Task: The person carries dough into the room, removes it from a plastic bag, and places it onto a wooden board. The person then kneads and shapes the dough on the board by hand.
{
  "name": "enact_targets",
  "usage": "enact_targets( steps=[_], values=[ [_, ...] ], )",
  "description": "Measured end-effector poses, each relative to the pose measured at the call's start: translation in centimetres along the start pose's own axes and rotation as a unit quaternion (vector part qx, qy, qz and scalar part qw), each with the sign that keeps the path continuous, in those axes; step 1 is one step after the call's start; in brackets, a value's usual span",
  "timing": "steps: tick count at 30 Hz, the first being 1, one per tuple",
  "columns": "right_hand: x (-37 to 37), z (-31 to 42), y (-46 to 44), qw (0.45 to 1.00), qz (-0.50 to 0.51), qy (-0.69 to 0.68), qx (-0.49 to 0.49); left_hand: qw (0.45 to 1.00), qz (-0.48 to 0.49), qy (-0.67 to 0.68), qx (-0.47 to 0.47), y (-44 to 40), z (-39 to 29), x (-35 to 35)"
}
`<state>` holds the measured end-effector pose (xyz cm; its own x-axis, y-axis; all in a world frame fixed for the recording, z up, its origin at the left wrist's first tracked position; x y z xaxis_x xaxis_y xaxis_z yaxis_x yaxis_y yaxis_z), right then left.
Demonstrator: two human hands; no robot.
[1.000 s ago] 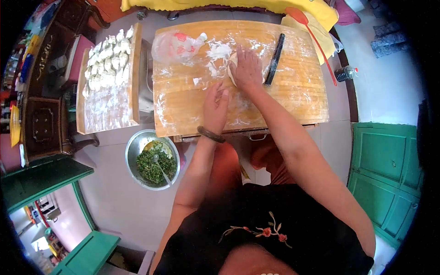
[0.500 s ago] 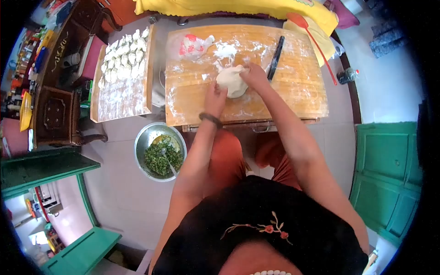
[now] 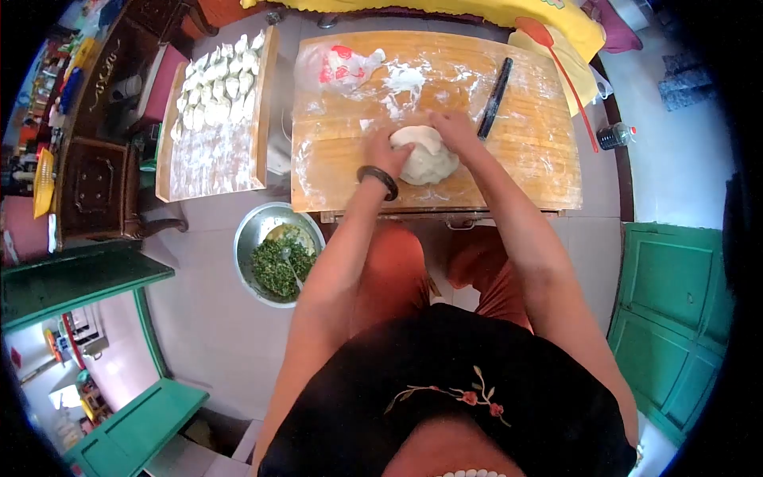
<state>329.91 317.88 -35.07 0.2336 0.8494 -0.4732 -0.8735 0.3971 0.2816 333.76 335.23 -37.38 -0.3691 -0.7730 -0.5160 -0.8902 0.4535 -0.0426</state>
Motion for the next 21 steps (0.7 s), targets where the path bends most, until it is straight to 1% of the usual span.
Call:
enact_targets(
  steps=[1,2,4,5,7,8,9,12,13,16,17,20,21],
  values=[
    [-1.1,1.7,2.3,0.996,-0.02,0.082,-0.018,0.998,-0.027,-0.018,0.063,-0.1,-0.1,1.1],
    [-1.6,2.4,4.4,0.985,-0.042,0.164,-0.035,0.997,0.009,0.018,0.078,0.2,-1.0,2.4],
    [-1.4,3.0,8.6,0.951,-0.162,0.203,-0.168,0.986,0.076,0.091,0.114,0.7,-3.8,4.1],
    [-1.0,3.5,9.9,0.921,-0.218,0.22,-0.236,0.984,0.084,0.068,0.142,0.7,-4.8,4.6],
    [-0.2,3.8,9.4,0.887,-0.295,0.209,-0.287,0.982,0.131,0.059,0.123,-0.4,-5.0,5.6],
    [0.4,4.0,9.0,0.894,-0.271,0.225,-0.278,0.98,0.154,0.05,0.114,-0.8,-5.0,5.6],
    [0.9,4.1,8.5,0.899,-0.246,0.241,-0.269,0.985,0.132,0.032,0.106,-1.1,-4.5,5.2],
    [2.2,3.4,5.3,0.899,-0.181,0.302,-0.26,0.989,0.003,0.05,0.138,-1.3,-4.1,2.4],
    [2.2,2.9,4.2,0.905,-0.175,0.31,-0.233,0.995,-0.008,0.029,0.093,-0.9,-3.5,1.9],
    [1.8,3.2,1.5,0.917,-0.16,0.326,-0.163,0.992,-0.093,-0.057,0.071,0.7,-4.1,-0.4],
    [1.8,3.0,0.8,0.921,-0.162,0.325,-0.139,0.999,0.021,-0.021,-0.021,0.6,-1.9,0.9],
    [1.7,3.3,0.1,0.927,-0.153,0.337,-0.053,0.992,0.082,-0.013,-0.09,0.1,1.0,3.0],
    [1.5,3.0,-0.2,0.926,-0.145,0.348,-0.02,0.994,0.051,-0.075,-0.064,0.4,-0.3,2.8]
  ],
)
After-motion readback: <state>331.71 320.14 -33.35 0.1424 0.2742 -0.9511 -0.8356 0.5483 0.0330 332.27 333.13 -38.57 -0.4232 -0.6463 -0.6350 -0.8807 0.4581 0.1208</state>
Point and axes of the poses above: each hand's wrist, its own y-axis away from the middle knuckle, its own x-axis out of the palm, z = x × y, the point moved 7 cm from there along -y, towards the middle knuckle, and after that the axes turned 2 degrees about z, right-handed, at the moved point
